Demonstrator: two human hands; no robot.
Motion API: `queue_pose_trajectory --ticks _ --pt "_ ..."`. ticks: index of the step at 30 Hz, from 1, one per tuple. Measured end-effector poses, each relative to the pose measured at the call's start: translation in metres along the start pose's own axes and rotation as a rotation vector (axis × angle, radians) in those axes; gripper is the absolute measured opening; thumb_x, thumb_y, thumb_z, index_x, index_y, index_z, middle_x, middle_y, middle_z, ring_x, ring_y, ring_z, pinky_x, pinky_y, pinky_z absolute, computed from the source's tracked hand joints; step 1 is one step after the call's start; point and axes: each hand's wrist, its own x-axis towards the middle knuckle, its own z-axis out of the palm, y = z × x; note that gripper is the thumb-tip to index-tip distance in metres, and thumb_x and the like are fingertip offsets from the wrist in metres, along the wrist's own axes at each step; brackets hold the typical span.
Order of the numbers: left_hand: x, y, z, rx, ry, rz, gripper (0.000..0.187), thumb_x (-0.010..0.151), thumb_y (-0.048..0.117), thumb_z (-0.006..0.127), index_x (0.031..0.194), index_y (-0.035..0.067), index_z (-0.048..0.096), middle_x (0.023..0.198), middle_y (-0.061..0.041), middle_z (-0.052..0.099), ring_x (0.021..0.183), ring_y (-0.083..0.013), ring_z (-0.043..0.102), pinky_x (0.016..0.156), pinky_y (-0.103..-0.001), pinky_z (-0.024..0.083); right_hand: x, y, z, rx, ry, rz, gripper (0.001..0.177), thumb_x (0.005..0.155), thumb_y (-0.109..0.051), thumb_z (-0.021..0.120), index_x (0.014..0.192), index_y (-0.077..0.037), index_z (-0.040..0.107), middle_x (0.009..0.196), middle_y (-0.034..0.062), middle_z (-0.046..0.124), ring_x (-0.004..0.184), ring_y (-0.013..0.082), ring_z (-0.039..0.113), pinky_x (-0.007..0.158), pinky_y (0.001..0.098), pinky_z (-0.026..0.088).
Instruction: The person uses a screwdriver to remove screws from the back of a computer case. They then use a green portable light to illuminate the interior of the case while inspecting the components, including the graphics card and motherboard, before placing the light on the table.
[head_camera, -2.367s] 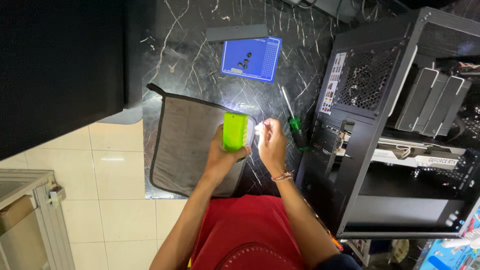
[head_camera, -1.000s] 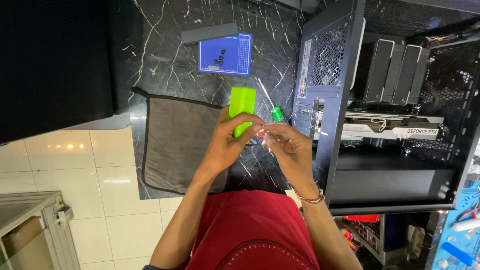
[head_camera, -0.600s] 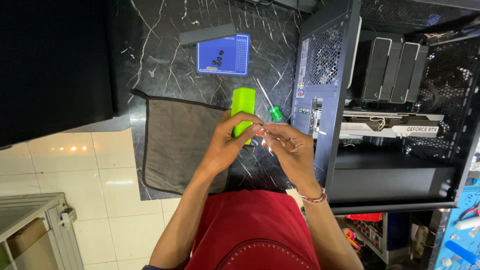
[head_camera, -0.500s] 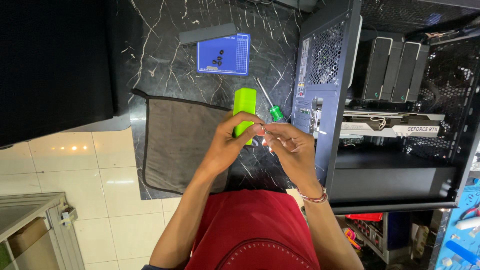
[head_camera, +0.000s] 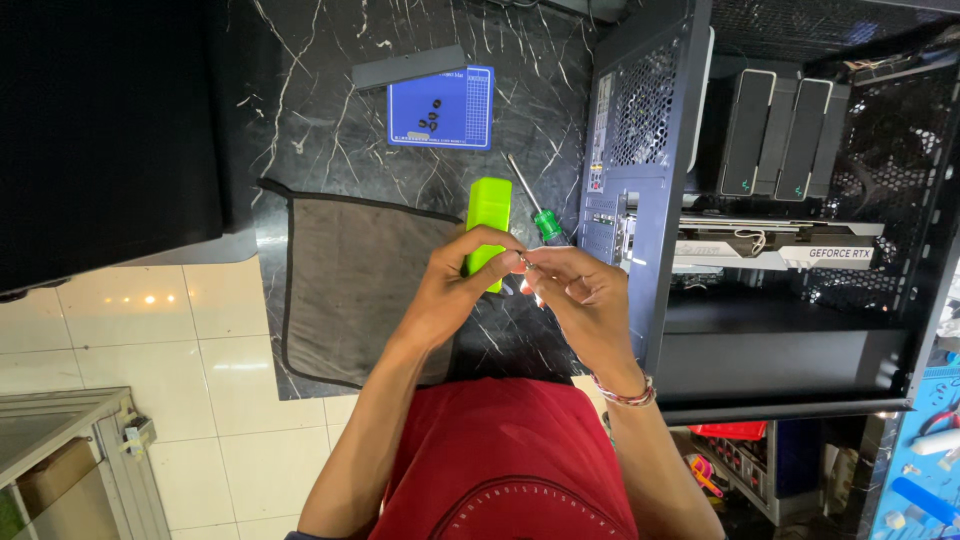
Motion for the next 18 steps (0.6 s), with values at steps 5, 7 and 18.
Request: queue_pose_trajectory --ticks 5,7,18 --pt "-0.002 0.001 -0.002 0.142 -0.042 0.061 0.012 0.099 0.017 0.079 0.111 0.017 0.082 0.096 -0.009 0.064 0.089 -0.0129 0.058 0.083 -0.035 0.055 0.001 0.015 -0.004 0.071 -0.027 0.047 0.016 0.094 0.007 0.074 0.109 0.004 0.076 0.099 0.0211 0.083 0.076 0.0180 0.076 0.060 0.0265 0.058" --pt "-0.002 0.008 -0.002 0.193 -0.054 0.072 0.014 0.100 0.018 0.078 0.113 0.019 0.081 0.101 -0.011 0.061 0.093 -0.0161 0.058 0.087 -0.037 0.054 0.001 0.017 -0.006 0.102 -0.046 0.059 0.014 0.096 0.008 0.071 0.110 0.006 0.073 0.103 0.0238 0.083 0.075 0.0188 0.076 0.060 0.0265 0.057" --pt "0.005 0.024 0.005 0.201 -0.147 0.135 0.031 0.096 0.023 0.085 0.126 0.021 0.078 0.111 -0.013 0.055 0.104 -0.0176 0.052 0.102 -0.039 0.045 -0.002 0.000 -0.034 0.015 -0.173 0.038 0.019 0.102 -0.005 0.067 0.120 -0.002 0.060 0.105 0.0203 0.082 0.067 0.0152 0.068 0.057 0.0264 0.056"
